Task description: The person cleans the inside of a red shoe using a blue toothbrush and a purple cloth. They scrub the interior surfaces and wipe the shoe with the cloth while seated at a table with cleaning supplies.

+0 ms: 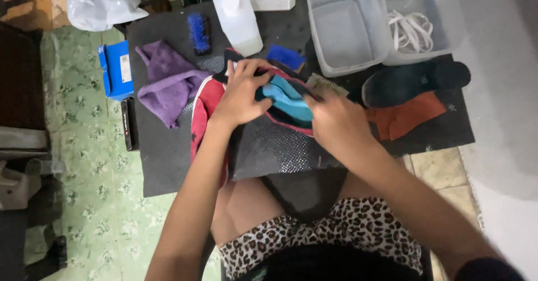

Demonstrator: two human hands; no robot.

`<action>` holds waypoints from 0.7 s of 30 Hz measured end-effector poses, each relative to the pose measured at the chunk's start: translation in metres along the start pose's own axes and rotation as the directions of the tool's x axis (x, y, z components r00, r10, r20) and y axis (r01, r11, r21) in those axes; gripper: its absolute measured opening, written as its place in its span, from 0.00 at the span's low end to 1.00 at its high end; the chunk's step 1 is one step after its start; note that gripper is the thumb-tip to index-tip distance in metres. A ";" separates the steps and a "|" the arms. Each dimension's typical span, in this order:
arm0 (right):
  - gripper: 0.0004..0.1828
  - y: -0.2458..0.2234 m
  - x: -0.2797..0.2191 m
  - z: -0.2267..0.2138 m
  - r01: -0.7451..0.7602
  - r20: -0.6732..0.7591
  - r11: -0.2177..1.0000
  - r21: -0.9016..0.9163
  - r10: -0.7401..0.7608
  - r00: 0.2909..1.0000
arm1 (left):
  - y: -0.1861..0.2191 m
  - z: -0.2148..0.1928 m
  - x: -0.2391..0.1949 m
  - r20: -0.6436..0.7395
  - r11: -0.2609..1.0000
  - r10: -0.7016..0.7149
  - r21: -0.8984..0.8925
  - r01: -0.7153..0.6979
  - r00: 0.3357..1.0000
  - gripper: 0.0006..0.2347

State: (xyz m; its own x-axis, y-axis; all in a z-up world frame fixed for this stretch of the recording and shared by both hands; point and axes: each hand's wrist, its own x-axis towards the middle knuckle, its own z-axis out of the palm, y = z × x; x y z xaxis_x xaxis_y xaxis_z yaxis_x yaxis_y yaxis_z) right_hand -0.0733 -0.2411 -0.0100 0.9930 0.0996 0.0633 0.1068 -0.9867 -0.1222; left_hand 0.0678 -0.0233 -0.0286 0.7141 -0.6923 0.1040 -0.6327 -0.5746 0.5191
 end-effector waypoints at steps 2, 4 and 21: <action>0.21 -0.002 -0.016 -0.036 -0.027 0.072 0.998 0.050 0.024 0.997 | 0.014 -0.006 -0.003 -0.015 1.000 -0.010 -0.005 0.010 1.000 0.20; 0.18 -0.004 -0.016 -0.035 -0.048 0.146 0.994 0.101 0.033 0.989 | 0.021 -0.007 -0.002 -0.035 1.000 -0.030 -0.008 0.030 0.999 0.20; 0.27 -0.024 -0.009 -0.002 0.076 -0.060 0.994 0.081 -0.071 0.996 | 0.019 -0.008 -0.011 0.030 0.998 -0.024 -0.057 0.026 0.999 0.27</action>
State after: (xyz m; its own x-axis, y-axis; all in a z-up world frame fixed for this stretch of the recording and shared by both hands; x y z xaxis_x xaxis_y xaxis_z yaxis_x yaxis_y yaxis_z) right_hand -0.0849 -0.2185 -0.0059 0.9781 0.1614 0.1313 0.1853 -0.9627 -0.1970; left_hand 0.0505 -0.0234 -0.0128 0.7196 -0.6913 0.0657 -0.5962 -0.5665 0.5689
